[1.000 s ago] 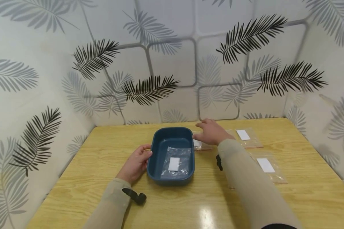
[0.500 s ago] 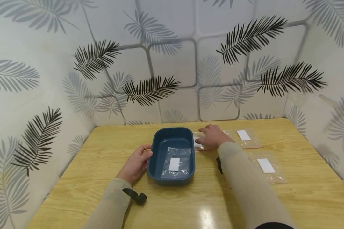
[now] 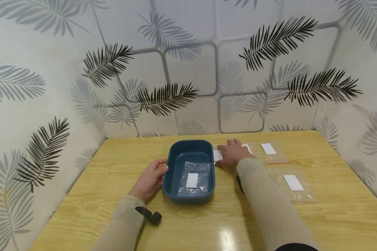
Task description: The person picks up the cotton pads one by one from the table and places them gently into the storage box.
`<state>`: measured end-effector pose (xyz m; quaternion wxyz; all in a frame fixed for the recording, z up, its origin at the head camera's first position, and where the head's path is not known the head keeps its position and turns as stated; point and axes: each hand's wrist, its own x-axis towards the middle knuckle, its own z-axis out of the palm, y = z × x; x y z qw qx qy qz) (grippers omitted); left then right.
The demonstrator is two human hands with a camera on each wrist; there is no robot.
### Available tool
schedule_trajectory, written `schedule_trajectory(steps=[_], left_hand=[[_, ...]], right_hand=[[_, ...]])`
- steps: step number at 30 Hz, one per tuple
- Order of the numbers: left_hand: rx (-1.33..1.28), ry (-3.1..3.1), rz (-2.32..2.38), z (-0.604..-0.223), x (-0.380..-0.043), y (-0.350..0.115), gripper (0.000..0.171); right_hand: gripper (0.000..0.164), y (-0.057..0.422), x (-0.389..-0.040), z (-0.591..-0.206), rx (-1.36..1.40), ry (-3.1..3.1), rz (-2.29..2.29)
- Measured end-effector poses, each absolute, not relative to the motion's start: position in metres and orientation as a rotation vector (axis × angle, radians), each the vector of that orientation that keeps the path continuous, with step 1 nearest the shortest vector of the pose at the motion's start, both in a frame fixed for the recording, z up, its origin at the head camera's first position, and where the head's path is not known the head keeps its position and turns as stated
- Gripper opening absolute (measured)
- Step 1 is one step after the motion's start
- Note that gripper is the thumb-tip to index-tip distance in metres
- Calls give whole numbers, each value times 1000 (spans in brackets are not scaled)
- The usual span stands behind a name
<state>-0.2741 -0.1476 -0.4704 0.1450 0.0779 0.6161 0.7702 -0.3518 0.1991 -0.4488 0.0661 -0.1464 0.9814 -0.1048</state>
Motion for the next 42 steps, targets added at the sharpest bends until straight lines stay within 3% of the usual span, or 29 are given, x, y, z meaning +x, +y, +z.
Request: schedule_trajectory(steps=[14, 29, 42], left_hand=[[218, 1778, 2213, -473, -276, -148, 39], [243, 1795, 2212, -474, -276, -148, 40], [229, 1798, 2210, -474, -276, -148, 39]], right_hand=[[80, 198, -354, -452, -385, 2947, -271], [63, 190, -344, -436, -379, 2969, -343], [70, 197, -346, -438, -390, 2929, -427]])
